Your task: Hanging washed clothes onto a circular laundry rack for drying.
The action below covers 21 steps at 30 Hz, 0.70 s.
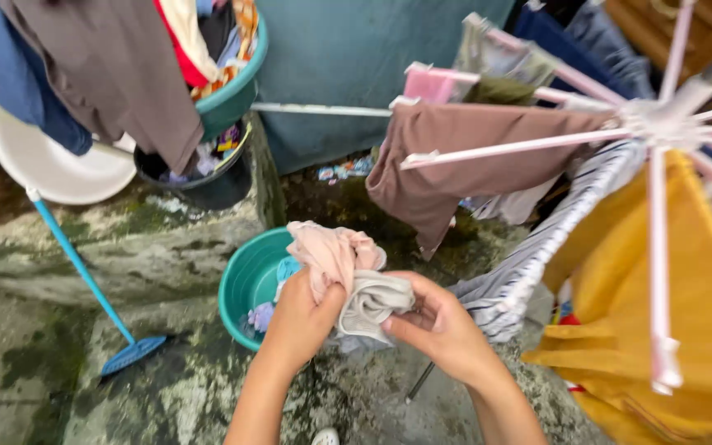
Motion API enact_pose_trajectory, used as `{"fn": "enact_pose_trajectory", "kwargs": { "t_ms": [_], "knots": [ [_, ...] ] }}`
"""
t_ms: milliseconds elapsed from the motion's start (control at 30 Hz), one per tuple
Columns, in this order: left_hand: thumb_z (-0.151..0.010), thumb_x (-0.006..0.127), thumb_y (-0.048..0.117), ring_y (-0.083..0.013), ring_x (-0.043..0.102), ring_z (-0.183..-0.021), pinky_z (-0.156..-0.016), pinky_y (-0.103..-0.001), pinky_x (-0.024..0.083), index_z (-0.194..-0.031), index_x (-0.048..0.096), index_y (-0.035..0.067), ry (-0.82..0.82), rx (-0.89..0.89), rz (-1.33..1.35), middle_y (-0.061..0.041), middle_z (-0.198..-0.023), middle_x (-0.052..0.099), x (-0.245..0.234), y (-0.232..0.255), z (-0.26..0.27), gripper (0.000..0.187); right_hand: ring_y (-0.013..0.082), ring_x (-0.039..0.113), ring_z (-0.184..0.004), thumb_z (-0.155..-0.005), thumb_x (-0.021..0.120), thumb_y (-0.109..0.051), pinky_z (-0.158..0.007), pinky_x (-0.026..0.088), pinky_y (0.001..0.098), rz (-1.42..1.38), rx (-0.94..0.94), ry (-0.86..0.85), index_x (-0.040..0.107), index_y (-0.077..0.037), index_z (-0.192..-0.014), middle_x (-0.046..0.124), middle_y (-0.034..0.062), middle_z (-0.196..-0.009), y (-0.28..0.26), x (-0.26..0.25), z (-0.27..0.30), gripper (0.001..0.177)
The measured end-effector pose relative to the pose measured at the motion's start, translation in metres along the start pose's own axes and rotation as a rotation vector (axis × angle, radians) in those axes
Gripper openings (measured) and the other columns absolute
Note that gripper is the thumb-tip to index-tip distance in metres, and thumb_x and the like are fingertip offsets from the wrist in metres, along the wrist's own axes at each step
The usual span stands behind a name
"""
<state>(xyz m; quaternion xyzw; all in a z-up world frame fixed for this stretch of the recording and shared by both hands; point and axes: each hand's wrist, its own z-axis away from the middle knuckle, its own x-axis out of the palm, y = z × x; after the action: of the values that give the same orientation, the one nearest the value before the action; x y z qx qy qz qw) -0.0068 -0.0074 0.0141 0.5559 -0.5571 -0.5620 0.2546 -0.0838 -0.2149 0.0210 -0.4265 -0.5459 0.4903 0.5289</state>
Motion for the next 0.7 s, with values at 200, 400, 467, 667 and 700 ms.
{"fn": "enact_pose_trajectory", "kwargs": {
  "t_ms": [200, 400, 467, 667, 700],
  "knots": [
    [-0.089, 0.053, 0.025, -0.0353, 0.07, -0.085, -0.08, -0.044, 0.053, -0.096, 0.067, -0.002, -0.018, 0.066, -0.046, -0.018, -0.091, 0.073, -0.018, 0.054, 0.012, 0.031, 0.0084, 0.062, -0.086, -0.097, 0.064, -0.011, -0.077, 0.051, 0.0253, 0.285, -0.122, 0.225, 0.076, -0.003, -0.111, 0.074, 0.0011, -0.095, -0.043, -0.001, 0.024, 0.02],
    [-0.095, 0.054, 0.029, -0.0388, 0.071, -0.094, -0.086, -0.046, 0.052, -0.103, 0.07, 0.0, -0.321, -0.372, -0.457, -0.023, -0.097, 0.075, -0.076, 0.005, 0.02, 0.034, 0.0082, 0.057, -0.081, -0.113, 0.055, -0.021, -0.077, 0.046, 0.0233, -0.027, -0.386, 0.189, 0.062, -0.006, -0.082, 0.066, -0.0014, -0.084, -0.093, -0.043, 0.013, 0.035],
    [-0.091, 0.055, 0.023, -0.0445, 0.068, -0.096, -0.083, -0.049, 0.051, -0.114, 0.067, -0.002, -0.137, -0.184, -0.626, -0.028, -0.103, 0.071, -0.078, -0.009, 0.023, 0.036, 0.0064, 0.054, -0.079, -0.112, 0.054, -0.022, -0.074, 0.045, 0.0231, 0.191, -0.373, 0.168, 0.063, -0.006, -0.083, 0.062, -0.003, -0.082, -0.124, -0.035, 0.017, 0.034],
    [-0.08, 0.043, -0.004, -0.0271, 0.062, -0.082, -0.072, -0.038, 0.049, -0.115, 0.072, 0.002, 0.106, 0.388, -0.113, -0.019, -0.095, 0.071, -0.049, -0.003, 0.016, 0.046, 0.0026, 0.061, -0.081, -0.102, 0.057, -0.019, -0.073, 0.053, 0.0225, 0.587, -0.294, 0.021, 0.073, -0.005, -0.098, 0.072, -0.0045, -0.088, -0.177, -0.006, 0.024, 0.022],
    [-0.078, 0.041, -0.003, -0.0192, 0.055, -0.064, -0.057, -0.031, 0.046, -0.114, 0.074, -0.002, -0.095, 0.065, 0.389, -0.021, -0.083, 0.067, -0.041, -0.017, 0.011, 0.049, 0.0014, 0.064, -0.085, -0.099, 0.06, -0.018, -0.076, 0.055, 0.0223, 0.649, -0.305, 0.01, 0.076, -0.005, -0.106, 0.076, -0.0045, -0.094, -0.182, -0.001, 0.024, 0.022]
  ]
}}
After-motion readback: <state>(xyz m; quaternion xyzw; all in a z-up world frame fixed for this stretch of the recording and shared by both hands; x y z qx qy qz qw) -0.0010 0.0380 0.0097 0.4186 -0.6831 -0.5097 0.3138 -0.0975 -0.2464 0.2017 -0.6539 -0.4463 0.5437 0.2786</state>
